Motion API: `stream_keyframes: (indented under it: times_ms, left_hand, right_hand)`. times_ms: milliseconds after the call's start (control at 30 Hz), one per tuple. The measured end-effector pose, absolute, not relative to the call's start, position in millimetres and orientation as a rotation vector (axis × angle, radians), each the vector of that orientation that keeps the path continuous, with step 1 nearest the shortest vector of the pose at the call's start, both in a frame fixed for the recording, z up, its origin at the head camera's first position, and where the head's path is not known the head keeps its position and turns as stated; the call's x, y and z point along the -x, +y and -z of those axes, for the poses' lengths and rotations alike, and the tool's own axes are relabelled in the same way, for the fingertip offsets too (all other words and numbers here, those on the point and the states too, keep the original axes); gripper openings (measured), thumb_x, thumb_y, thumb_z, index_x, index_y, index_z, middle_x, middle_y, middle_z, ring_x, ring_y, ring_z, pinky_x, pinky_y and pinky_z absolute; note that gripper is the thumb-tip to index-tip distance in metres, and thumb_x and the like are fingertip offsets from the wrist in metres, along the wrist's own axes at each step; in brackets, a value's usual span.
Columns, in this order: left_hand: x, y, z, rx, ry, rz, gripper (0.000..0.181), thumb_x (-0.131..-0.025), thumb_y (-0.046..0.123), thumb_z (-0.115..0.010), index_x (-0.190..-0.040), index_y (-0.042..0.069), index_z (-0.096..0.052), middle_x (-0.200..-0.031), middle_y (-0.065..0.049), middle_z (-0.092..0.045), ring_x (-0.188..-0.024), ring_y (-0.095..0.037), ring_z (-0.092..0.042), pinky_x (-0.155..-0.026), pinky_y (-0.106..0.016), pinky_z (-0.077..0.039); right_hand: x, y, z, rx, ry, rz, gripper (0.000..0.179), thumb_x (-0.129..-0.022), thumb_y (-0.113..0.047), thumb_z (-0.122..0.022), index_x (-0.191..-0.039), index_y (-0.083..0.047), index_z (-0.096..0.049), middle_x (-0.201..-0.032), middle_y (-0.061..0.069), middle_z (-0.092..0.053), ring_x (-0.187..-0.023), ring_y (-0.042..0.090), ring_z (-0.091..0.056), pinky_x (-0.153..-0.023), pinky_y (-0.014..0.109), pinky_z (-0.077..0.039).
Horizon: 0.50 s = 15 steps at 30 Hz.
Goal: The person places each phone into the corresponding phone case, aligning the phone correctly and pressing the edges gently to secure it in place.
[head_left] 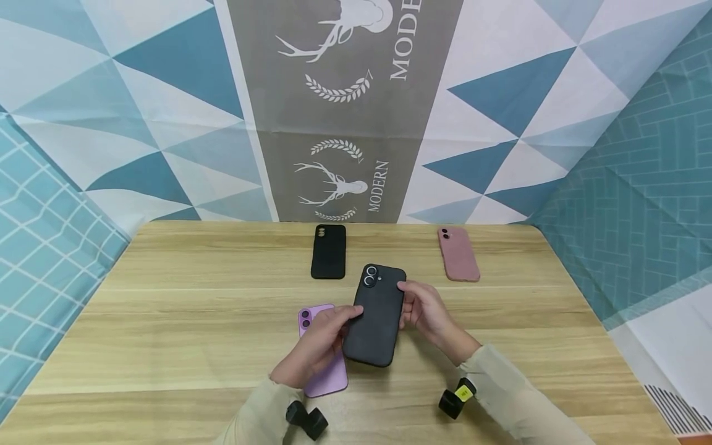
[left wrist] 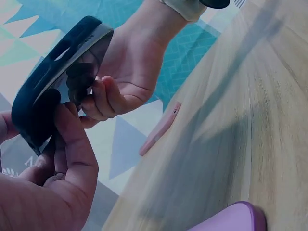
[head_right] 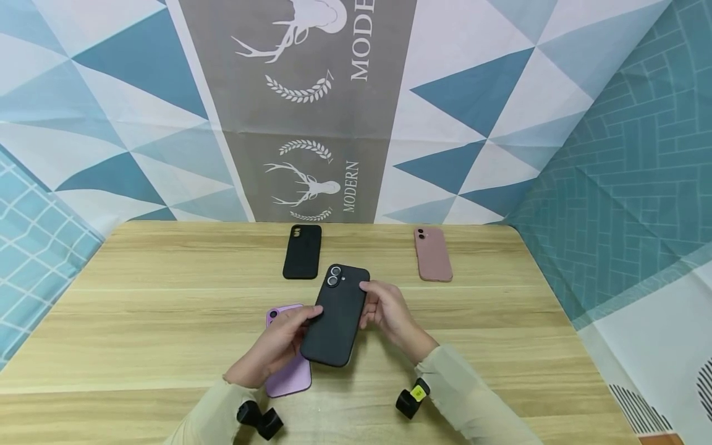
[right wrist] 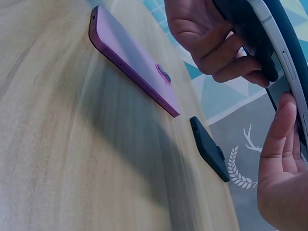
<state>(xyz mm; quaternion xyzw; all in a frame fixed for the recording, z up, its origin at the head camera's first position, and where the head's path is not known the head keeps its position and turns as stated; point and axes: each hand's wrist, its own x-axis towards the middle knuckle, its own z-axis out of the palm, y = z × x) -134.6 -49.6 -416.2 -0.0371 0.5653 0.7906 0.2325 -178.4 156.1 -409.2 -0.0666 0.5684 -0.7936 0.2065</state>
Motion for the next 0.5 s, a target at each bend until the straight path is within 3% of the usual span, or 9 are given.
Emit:
stream_keyframes:
  times_ms: [267,500]
  left_hand:
    - [133.1,-49.5,416.1,0.063,1.527,-2.160,0.039,-0.089,0.022,-0.056,-0.112,-0.010,-0.051,-0.074,0.003,-0.067,-0.063,-0.006,-0.064,-0.062,-0.019,-0.055]
    - [133.3,-47.5,414.8,0.114,1.548,-2.248,0.038,-0.089,0.017,-0.056,-0.114,-0.011,-0.050,-0.077,0.004,-0.066,-0.064,-0.005,-0.063,-0.062,-0.018,-0.055]
  right_hand:
    - [178.8,157.4,409.6,0.162,1.462,2.388,0.036,-0.098,-0.011,-0.028,-0.081,-0.012,-0.060,-0.061,-0.002,-0.067,-0.051,0.011,-0.063,-0.052,0.024,-0.055]
    - [176.6,160.1,410.6,0.225,1.404,2.402,0.036,-0.097,-0.010,-0.024,-0.092,-0.010,-0.059,-0.068,0.002,-0.071,-0.059,0.014,-0.068,-0.058,0.026,-0.058]
